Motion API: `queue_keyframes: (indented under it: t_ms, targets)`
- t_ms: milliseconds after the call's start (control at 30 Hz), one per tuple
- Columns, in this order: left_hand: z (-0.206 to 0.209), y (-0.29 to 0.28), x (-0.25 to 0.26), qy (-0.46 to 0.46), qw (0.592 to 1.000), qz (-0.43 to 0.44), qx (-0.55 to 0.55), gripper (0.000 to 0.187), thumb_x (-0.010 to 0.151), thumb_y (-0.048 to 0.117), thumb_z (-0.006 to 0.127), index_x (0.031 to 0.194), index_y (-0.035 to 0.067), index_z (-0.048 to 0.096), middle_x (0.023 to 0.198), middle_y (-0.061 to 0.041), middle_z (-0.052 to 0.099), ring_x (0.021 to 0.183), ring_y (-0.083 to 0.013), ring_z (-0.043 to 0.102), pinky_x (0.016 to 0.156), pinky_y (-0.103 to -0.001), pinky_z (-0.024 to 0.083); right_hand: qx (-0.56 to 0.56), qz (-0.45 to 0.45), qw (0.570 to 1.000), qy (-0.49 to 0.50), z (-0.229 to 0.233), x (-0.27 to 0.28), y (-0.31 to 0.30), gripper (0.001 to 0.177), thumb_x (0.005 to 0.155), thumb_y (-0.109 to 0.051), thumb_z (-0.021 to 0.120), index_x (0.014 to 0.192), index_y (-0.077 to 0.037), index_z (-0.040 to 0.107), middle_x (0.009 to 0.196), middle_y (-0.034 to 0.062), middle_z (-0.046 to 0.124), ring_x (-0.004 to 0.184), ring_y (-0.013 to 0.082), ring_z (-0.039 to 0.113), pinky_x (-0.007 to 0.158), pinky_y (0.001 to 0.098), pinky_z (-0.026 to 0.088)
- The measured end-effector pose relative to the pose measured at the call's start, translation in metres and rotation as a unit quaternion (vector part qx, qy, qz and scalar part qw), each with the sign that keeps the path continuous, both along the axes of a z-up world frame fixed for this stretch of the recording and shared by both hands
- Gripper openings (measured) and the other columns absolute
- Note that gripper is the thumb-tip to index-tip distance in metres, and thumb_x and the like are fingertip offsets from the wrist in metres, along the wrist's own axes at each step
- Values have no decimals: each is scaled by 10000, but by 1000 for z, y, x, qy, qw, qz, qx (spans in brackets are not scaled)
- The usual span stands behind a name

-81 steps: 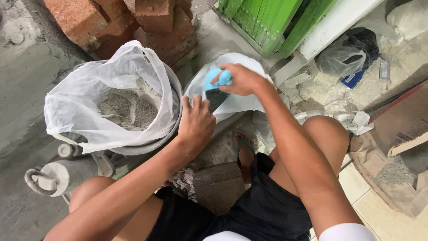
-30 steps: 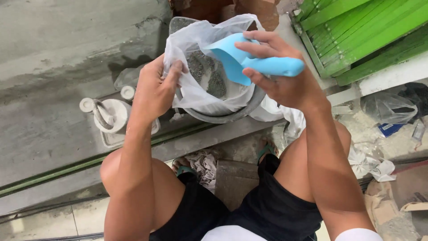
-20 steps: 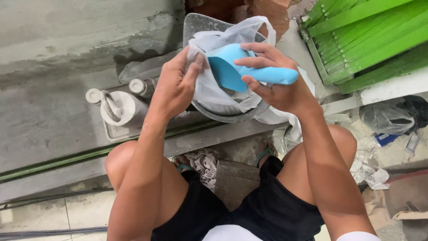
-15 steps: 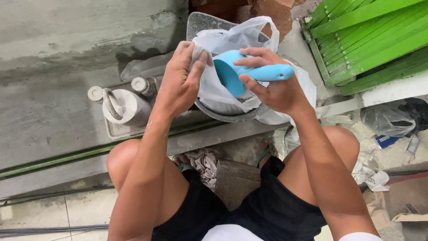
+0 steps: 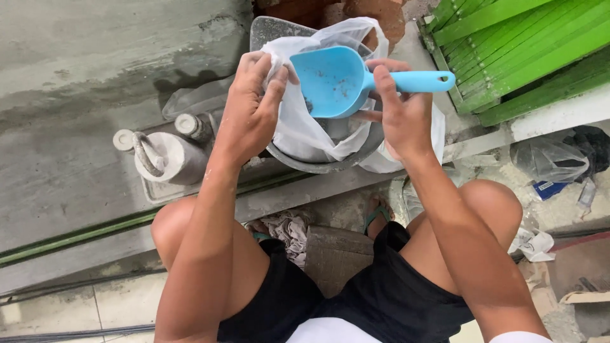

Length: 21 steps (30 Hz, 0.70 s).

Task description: The person scoops a gray powder from a white plastic bag using a blue scoop and transfers it into a bucket lined with another white plastic bag. The person repeatedly scoops and pours the powder, occasionally using their hand to adjust the bag or the scoop.

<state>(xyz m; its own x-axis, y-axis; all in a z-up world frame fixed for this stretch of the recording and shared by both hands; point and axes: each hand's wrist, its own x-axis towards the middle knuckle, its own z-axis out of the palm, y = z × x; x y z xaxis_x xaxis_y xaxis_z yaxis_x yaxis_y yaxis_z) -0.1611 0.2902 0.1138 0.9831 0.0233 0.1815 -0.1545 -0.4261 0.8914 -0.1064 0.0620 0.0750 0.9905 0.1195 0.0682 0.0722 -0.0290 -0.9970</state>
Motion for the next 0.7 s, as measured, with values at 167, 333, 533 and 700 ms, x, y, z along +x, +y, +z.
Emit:
queue_keyframes:
  t_ms: [167, 333, 533, 700]
  targets:
    - [-6, -4, 6, -11, 1000, -24, 1, 333, 1095, 341, 368, 1043, 133, 623, 1125, -47, 455, 957, -172, 508, 877, -321, 439, 18, 46, 998, -33, -5, -4, 6, 321, 1033, -362, 607, 1230, -114, 656, 990, 119, 633, 915, 256, 759, 623, 378, 768]
    - [-11, -4, 9, -22, 999, -23, -1, 331, 1102, 335, 367, 1051, 112, 606, 1112, -65, 461, 876, -152, 527, 795, -318, 494, 50, 8, 999, 8, -9, 4, -2, 370, 967, -434, 638, 1193, -145, 690, 1287, 127, 641, 1034, 238, 711, 586, 359, 746]
    - [-6, -2, 5, -14, 999, 31, -23, 280, 1090, 267, 398, 1015, 100, 611, 1118, -39, 472, 881, -146, 530, 813, -303, 477, 118, -18, 986, 121, -2, 11, -21, 497, 869, -459, 686, 1237, -126, 654, 1069, 104, 682, 870, 283, 769, 635, 477, 742]
    - [-17, -1, 11, -40, 995, 83, 33, 237, 1065, 282, 491, 967, 69, 525, 1063, -60, 485, 943, -181, 501, 861, -336, 427, 207, -26, 968, 137, -8, 14, -39, 445, 891, -399, 709, 1235, -119, 678, 1087, 86, 639, 749, 213, 663, 731, 576, 732]
